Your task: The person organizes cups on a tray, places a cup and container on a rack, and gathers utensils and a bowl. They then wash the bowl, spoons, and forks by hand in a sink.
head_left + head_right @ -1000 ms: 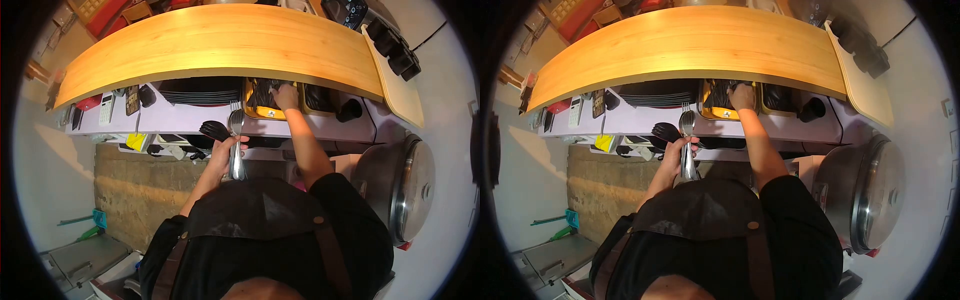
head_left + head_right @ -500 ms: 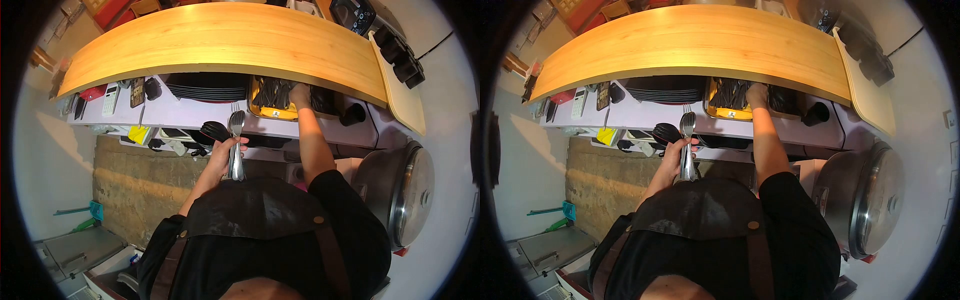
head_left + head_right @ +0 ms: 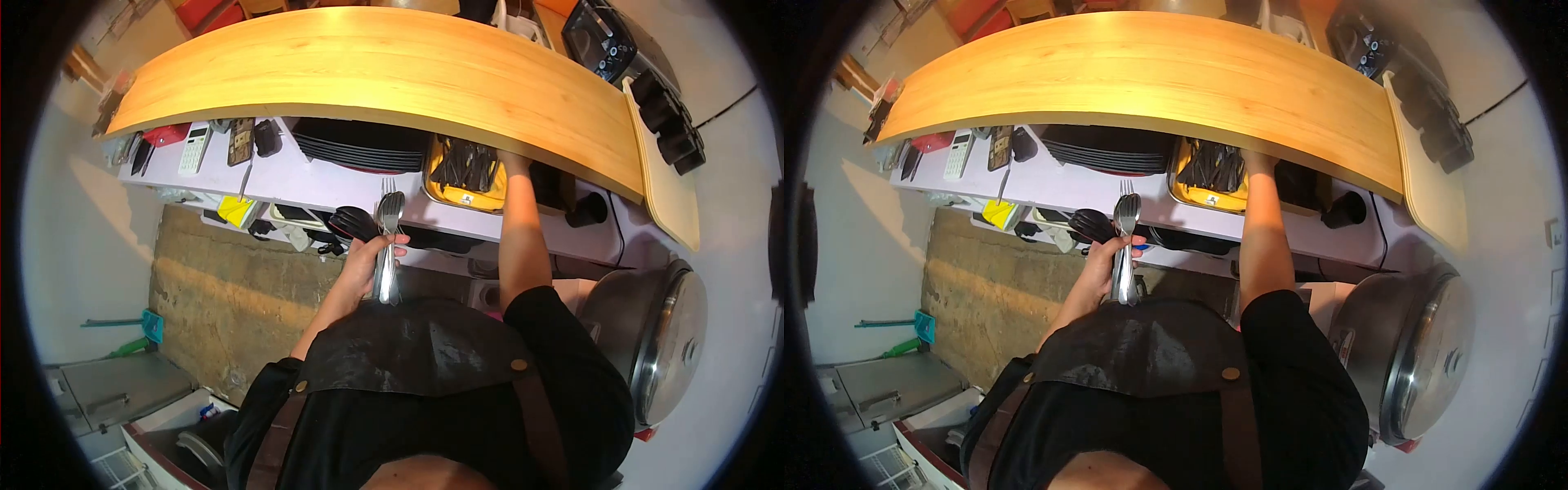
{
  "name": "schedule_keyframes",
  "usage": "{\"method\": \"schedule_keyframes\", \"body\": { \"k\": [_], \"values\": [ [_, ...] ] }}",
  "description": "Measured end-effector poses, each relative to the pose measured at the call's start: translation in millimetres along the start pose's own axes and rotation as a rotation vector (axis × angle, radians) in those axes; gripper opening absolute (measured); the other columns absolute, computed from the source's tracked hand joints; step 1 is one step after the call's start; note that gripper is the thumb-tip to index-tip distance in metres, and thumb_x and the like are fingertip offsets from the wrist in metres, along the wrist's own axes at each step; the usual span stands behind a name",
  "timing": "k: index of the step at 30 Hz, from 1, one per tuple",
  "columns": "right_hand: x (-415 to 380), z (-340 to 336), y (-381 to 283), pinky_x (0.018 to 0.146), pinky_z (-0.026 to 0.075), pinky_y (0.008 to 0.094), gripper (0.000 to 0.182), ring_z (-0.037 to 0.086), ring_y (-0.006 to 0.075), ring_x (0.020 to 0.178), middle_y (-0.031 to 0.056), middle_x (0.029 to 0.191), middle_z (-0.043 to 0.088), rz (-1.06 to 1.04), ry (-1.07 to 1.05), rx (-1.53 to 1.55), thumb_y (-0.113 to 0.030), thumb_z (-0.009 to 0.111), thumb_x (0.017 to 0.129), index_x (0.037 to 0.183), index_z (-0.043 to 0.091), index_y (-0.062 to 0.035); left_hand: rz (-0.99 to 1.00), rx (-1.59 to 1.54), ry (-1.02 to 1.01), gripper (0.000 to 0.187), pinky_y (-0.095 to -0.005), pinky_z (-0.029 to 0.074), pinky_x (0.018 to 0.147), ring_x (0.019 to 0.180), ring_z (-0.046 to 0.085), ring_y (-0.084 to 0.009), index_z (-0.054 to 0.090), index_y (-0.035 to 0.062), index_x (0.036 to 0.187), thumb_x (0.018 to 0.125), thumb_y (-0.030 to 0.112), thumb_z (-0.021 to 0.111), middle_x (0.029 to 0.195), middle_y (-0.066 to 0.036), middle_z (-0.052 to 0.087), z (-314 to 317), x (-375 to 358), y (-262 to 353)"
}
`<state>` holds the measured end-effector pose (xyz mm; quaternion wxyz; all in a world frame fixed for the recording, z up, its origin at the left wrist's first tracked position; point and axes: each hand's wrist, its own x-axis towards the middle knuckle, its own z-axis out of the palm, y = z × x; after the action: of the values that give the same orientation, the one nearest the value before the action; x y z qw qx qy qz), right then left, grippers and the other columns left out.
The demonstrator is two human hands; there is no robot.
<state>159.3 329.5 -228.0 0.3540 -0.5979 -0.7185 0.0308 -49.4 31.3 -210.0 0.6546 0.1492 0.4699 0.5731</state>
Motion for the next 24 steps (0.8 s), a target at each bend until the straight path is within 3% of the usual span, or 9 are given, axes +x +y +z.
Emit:
{"method": "schedule_keyframes", "body": {
  "k": [5, 8, 11, 13, 14, 16, 18, 21, 24],
  "values": [
    [19.1, 18.1, -1.8, 0.095, 0.035, 0.0395, 0.047, 0.042, 0.0320, 0.117, 0.0164, 0.127, 0.045, -0.109, -0.026, 0.014, -0.038, 0.047, 0.086, 0.124, 0.046, -0.0115, -0.014, -0.032, 0.037, 0.031, -0.0275, 0.050, 0.055, 0.068, 0.059, -0.0141, 0.046, 0.0039, 0.108, 0.080, 0.015, 0.055, 0.089, -0.011, 0.063, -1.5, -1.6, 8.3],
    [18.0, 37.2, -8.6, 0.094, 0.036, 0.0395, 0.047, 0.043, 0.0314, 0.116, 0.0163, 0.126, 0.046, 0.036, -0.151, 0.136, -0.038, 0.049, 0.085, 0.125, 0.045, -0.0124, 0.014, -0.029, 0.035, 0.031, -0.0272, 0.049, 0.054, 0.068, 0.059, -0.0142, 0.047, 0.0030, 0.108, 0.080, 0.014, 0.055, 0.088, -0.012, 0.063, -1.9, -1.6, 10.4],
    [13.7, 79.8, -9.8, 0.094, 0.037, 0.0395, 0.048, 0.044, 0.0308, 0.115, 0.0162, 0.126, 0.046, 0.363, -0.509, 0.288, -0.037, 0.051, 0.085, 0.125, 0.045, -0.0134, 0.027, -0.039, 0.043, 0.030, -0.0271, 0.049, 0.054, 0.067, 0.060, -0.0143, 0.049, 0.0012, 0.106, 0.080, 0.014, 0.055, 0.087, -0.012, 0.063, -4.4, -3.1, 8.3],
    [7.8, 106.5, -6.5, 0.093, 0.037, 0.0395, 0.048, 0.045, 0.0303, 0.114, 0.0162, 0.125, 0.047, 0.454, -0.652, 0.312, -0.037, 0.052, 0.084, 0.126, 0.044, -0.0140, 0.029, -0.056, 0.060, 0.029, -0.0273, 0.050, 0.053, 0.067, 0.060, -0.0144, 0.051, -0.0004, 0.104, 0.080, 0.015, 0.056, 0.087, -0.012, 0.063, -3.4, -3.7, 9.8],
    [-1.0, 112.5, -8.2, 0.093, 0.038, 0.0395, 0.048, 0.045, 0.0301, 0.114, 0.0162, 0.125, 0.047, 0.453, -0.681, 0.295, -0.037, 0.053, 0.084, 0.126, 0.044, -0.0143, 0.017, -0.050, 0.049, 0.029, -0.0273, 0.050, 0.053, 0.067, 0.060, -0.0144, 0.051, -0.0012, 0.104, 0.080, 0.015, 0.056, 0.087, -0.013, 0.063, -6.0, -3.5, 8.5],
    [-8.2, 115.4, -10.0, 0.096, 0.036, 0.0387, 0.050, 0.041, 0.0289, 0.118, 0.0169, 0.129, 0.042, 0.210, -0.521, 0.105, -0.035, 0.054, 0.084, 0.128, 0.042, -0.0150, -0.001, -0.043, 0.031, 0.029, -0.0275, 0.050, 0.053, 0.067, 0.060, -0.0146, 0.052, -0.0027, 0.103, 0.080, 0.015, 0.056, 0.087, -0.013, 0.064, -13.5, -2.1, 6.2],
    [-19.2, 58.6, -50.7, 0.099, 0.033, 0.0379, 0.053, 0.036, 0.0276, 0.123, 0.0174, 0.134, 0.036, 0.061, -0.466, -0.045, -0.033, 0.055, 0.084, 0.131, 0.038, -0.0156, 0.030, -0.071, 0.051, 0.030, -0.0275, 0.050, 0.053, 0.066, 0.060, -0.0146, 0.052, -0.0034, 0.104, 0.080, 0.014, 0.056, 0.088, -0.013, 0.064, -11.3, -4.5, 7.1],
    [-25.4, 48.9, -68.8, 0.103, 0.028, 0.0376, 0.058, 0.028, 0.0266, 0.129, 0.0161, 0.139, 0.028, 0.244, -0.625, -0.057, -0.032, 0.056, 0.083, 0.133, 0.034, -0.0150, 0.026, -0.072, 0.067, 0.030, -0.0275, 0.050, 0.053, 0.067, 0.061, -0.0148, 0.052, -0.0038, 0.104, 0.080, 0.014, 0.056, 0.089, -0.014, 0.064, -12.1, -4.2, 5.2],
    [-21.8, 59.9, -74.9, 0.105, 0.025, 0.0373, 0.059, 0.026, 0.0268, 0.130, 0.0141, 0.140, 0.029, 0.227, -0.607, -0.138, -0.029, 0.057, 0.082, 0.134, 0.033, -0.0134, 0.019, -0.060, 0.053, 0.029, -0.0276, 0.050, 0.054, 0.068, 0.061, -0.0149, 0.053, -0.0040, 0.103, 0.081, 0.014, 0.056, 0.089, -0.014, 0.064, -10.5, -3.5, 4.5]
  ]
}}
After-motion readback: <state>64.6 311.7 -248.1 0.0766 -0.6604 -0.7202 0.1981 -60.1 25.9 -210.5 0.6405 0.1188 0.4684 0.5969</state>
